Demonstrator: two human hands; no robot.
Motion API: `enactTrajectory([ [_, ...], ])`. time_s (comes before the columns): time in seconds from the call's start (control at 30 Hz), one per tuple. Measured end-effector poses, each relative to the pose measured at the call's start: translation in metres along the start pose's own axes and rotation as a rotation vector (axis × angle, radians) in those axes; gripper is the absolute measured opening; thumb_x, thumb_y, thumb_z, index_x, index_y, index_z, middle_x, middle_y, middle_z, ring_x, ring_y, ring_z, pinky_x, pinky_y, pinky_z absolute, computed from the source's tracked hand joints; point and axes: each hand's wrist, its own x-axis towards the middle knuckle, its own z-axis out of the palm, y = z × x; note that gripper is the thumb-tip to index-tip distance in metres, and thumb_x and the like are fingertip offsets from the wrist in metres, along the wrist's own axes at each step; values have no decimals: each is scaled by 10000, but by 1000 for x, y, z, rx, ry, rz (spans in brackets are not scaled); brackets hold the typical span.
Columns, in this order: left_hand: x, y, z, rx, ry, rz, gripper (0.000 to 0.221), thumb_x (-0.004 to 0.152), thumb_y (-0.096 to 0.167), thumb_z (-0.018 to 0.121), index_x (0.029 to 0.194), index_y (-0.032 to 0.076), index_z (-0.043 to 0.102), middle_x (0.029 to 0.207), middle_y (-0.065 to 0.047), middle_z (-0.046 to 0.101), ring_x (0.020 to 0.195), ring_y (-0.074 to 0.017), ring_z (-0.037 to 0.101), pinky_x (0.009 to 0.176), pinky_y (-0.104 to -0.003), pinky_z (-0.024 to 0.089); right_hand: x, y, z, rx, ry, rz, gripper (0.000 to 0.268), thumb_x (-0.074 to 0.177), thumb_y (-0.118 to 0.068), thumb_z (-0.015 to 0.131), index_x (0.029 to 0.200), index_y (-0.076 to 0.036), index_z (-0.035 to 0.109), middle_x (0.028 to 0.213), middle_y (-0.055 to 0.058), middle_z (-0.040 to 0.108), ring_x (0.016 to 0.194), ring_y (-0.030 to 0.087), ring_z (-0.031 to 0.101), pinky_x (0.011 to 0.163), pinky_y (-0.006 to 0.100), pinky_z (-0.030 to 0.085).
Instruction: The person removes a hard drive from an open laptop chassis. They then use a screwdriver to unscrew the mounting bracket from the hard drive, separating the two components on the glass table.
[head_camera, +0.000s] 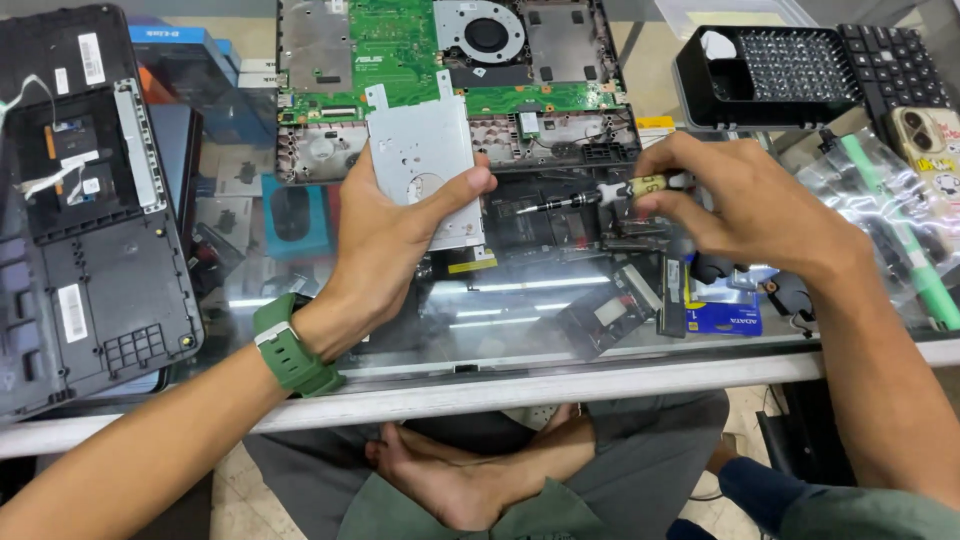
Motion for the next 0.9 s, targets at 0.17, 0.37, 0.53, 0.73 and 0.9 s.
enactTrajectory([
  [0.17, 0, 0, 1, -3, 10, 25, 612, 702, 147, 864, 1247, 53, 602, 1037, -115, 813, 980, -189, 802, 933, -316, 669, 2, -18, 5, 122, 240, -303, 257, 930, -10, 742, 1168, 49, 666, 971, 145, 760, 737, 190, 734, 608, 253, 608],
  [0.37, -2, 1, 2, -29, -29, 3, 574, 734, 129, 836, 1239, 25, 584, 1029, -170, 812, 879, -218, 814, 873, -324, 696, 3, -20, 11, 55, 240, -323, 273, 964, -5, 729, 1231, 8, 674, 748, 58, 667, 558, 146, 549, 513, 282, 453],
  [0.53, -1, -3, 2, -21, -31, 49, 520, 752, 139, 836, 1196, 23, 592, 1018, -153, 809, 842, -189, 797, 802, -294, 681, 3, -27, 8, 26, 254, -337, 247, 974, 8, 733, 1213, 36, 677, 741, 91, 629, 562, 190, 522, 517, 326, 401],
  [0.73, -1, -1, 3, -42, -14, -17, 558, 771, 177, 810, 1258, 34, 578, 1072, -148, 787, 852, -221, 809, 751, -292, 684, 2, -34, 10, -101, 382, -397, 295, 960, -133, 828, 1196, 17, 734, 965, 165, 701, 703, 200, 624, 559, 280, 482],
  [0.9, -1, -6, 2, -36, -91, 42, 515, 848, 225, 745, 1264, 33, 509, 1062, -201, 787, 841, -249, 812, 650, -339, 703, 4, -57, 6, 238, -102, 213, 502, 975, -423, 508, 1222, -66, 760, 533, 62, 666, 453, 156, 572, 499, 334, 407],
])
